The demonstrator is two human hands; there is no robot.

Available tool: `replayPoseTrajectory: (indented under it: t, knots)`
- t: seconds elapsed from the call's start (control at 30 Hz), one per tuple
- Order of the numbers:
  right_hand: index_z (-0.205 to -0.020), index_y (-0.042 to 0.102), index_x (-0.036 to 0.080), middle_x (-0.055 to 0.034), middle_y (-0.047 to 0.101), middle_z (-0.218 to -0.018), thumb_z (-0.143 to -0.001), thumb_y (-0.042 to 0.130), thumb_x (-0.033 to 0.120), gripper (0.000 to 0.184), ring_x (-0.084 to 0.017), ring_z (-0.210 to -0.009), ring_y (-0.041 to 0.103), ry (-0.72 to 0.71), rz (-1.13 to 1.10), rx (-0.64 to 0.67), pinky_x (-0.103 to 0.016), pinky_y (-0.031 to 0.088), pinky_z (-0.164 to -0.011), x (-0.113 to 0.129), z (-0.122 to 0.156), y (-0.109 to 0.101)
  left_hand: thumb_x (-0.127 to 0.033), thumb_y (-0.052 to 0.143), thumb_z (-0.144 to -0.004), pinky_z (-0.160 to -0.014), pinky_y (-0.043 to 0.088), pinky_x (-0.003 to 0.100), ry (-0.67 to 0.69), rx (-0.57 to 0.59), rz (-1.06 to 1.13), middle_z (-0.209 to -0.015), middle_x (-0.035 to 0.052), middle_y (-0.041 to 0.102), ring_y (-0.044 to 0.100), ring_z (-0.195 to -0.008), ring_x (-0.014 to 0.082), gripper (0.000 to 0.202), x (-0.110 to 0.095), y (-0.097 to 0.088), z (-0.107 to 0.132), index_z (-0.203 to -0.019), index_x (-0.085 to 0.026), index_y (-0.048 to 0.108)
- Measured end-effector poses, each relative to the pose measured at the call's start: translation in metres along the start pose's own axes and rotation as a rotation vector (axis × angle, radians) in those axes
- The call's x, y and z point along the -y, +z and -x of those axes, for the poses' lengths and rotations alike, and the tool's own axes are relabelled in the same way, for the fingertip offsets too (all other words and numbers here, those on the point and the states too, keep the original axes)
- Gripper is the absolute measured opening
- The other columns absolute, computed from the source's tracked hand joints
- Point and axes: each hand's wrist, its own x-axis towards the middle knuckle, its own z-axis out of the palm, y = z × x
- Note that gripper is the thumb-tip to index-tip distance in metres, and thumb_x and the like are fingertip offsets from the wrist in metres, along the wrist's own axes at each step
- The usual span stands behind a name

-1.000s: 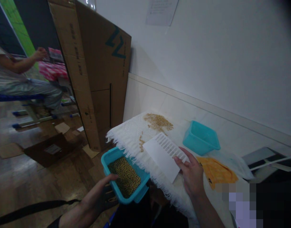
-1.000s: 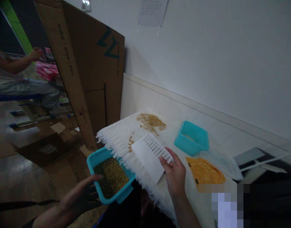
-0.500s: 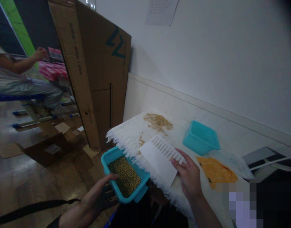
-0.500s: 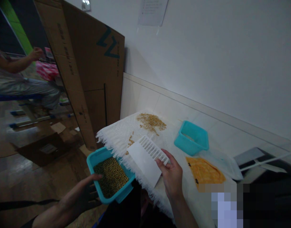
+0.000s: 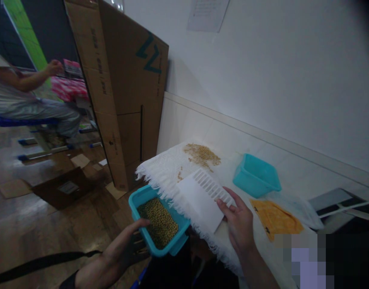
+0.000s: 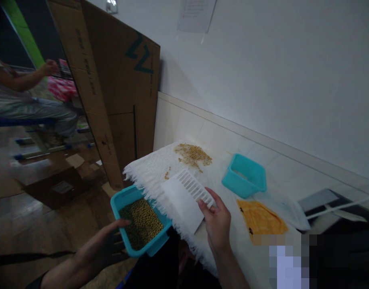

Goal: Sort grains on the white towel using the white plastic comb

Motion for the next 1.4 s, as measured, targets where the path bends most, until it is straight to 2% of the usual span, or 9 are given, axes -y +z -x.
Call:
replayPoseTrajectory:
  t: [0.13, 0.23, 0.43, 0.53, 0.73, 0.93, 1.13, 1.27, 1.4]
  knots:
    - [-0.132, 0.069, 0.017, -0.0107, 0.083, -0.092, -0.060, 0.095, 0.051, 0.083, -0.034, -0.084, 0.080, -0.023, 0.056, -0.073, -0.041, 0.066, -0.069, 0.002, -0.016, -0.009, -0.044, 0.086, -0.062, -0.088, 0.055, 0.044, 0.019, 0.008, 0.002, -0.091, 0.0124, 0.082, 0.074, -0.086, 0.0318, 0.036, -0.002, 0.000, 0.002, -0.086, -0.020, 0.077]
    - [-0.133, 0.068, 0.017, -0.0109, 0.083, -0.091, -0.059, 0.096, 0.050, 0.086, -0.034, -0.085, 0.080, -0.003, 0.044, -0.071, -0.041, 0.066, -0.068, 0.002, -0.020, -0.010, -0.044, 0.086, -0.064, -0.087, 0.055, 0.043, 0.011, 0.005, -0.003, -0.094, 0.0140, 0.082, 0.074, -0.088, 0.0318, 0.036, -0.001, -0.002, -0.001, -0.088, -0.018, 0.077]
    - [-0.131, 0.069, 0.017, -0.0097, 0.083, -0.089, -0.060, 0.096, 0.049, 0.082, -0.031, -0.080, 0.080, -0.003, 0.032, -0.044, -0.038, 0.065, -0.068, 0.000, -0.019, -0.008, -0.043, 0.083, -0.073, -0.081, 0.055, 0.039, -0.021, 0.005, 0.007, -0.092, 0.0126, 0.082, 0.073, -0.081, 0.0266, 0.034, 0.002, -0.005, -0.009, -0.092, -0.015, 0.077]
    - [-0.134, 0.068, 0.017, -0.0099, 0.083, -0.090, -0.061, 0.096, 0.049, 0.085, -0.031, -0.081, 0.080, -0.007, 0.029, -0.056, -0.039, 0.066, -0.071, 0.000, -0.021, -0.009, -0.041, 0.084, -0.071, -0.080, 0.056, 0.040, -0.020, -0.009, 0.035, -0.089, 0.0121, 0.082, 0.074, -0.078, 0.0267, 0.032, 0.001, -0.002, -0.006, -0.090, -0.016, 0.077]
    - [-0.134, 0.069, 0.015, -0.0111, 0.083, -0.089, -0.060, 0.095, 0.050, 0.085, -0.032, -0.079, 0.080, -0.005, 0.066, -0.042, -0.040, 0.066, -0.068, -0.001, -0.022, -0.009, -0.042, 0.090, -0.059, -0.087, 0.057, 0.043, 0.011, 0.005, 0.033, -0.088, 0.0113, 0.082, 0.074, -0.079, 0.0291, 0.039, -0.001, 0.001, 0.000, -0.087, -0.018, 0.077]
    - [-0.134, 0.069, 0.017, -0.0106, 0.083, -0.089, -0.061, 0.095, 0.050, 0.085, -0.032, -0.079, 0.080, -0.005, 0.086, -0.015, -0.040, 0.066, -0.068, -0.004, -0.023, -0.008, -0.043, 0.086, -0.065, -0.085, 0.057, 0.042, -0.019, 0.014, 0.014, -0.099, 0.0149, 0.083, 0.075, -0.086, 0.0299, 0.046, 0.001, -0.004, -0.008, -0.100, -0.014, 0.076]
    - [-0.134, 0.069, 0.016, -0.0107, 0.083, -0.086, -0.061, 0.095, 0.051, 0.086, -0.032, -0.076, 0.080, -0.011, 0.083, -0.017, -0.039, 0.066, -0.066, -0.001, -0.023, -0.007, -0.041, 0.087, -0.063, -0.083, 0.058, 0.042, -0.007, -0.040, 0.035, -0.092, 0.0133, 0.082, 0.075, -0.082, 0.0299, 0.040, 0.002, -0.003, -0.007, -0.092, -0.016, 0.076]
    - [-0.133, 0.069, 0.015, -0.0111, 0.083, -0.088, -0.061, 0.095, 0.051, 0.084, -0.033, -0.081, 0.080, -0.010, 0.082, -0.025, -0.040, 0.066, -0.068, 0.000, -0.019, -0.007, -0.042, 0.088, -0.063, -0.085, 0.057, 0.043, -0.020, 0.000, 0.037, -0.098, 0.0145, 0.082, 0.075, -0.088, 0.0321, 0.047, 0.003, -0.006, -0.008, -0.099, -0.015, 0.076]
    - [-0.134, 0.067, 0.016, -0.0107, 0.083, -0.090, -0.062, 0.095, 0.049, 0.085, -0.031, -0.080, 0.080, 0.018, 0.047, 0.017, -0.039, 0.066, -0.068, -0.002, -0.016, -0.006, -0.043, 0.086, -0.066, -0.088, 0.057, 0.042, -0.020, 0.002, 0.008, -0.103, 0.0156, 0.082, 0.075, -0.086, 0.0303, 0.048, 0.004, -0.009, -0.011, -0.103, -0.014, 0.075]
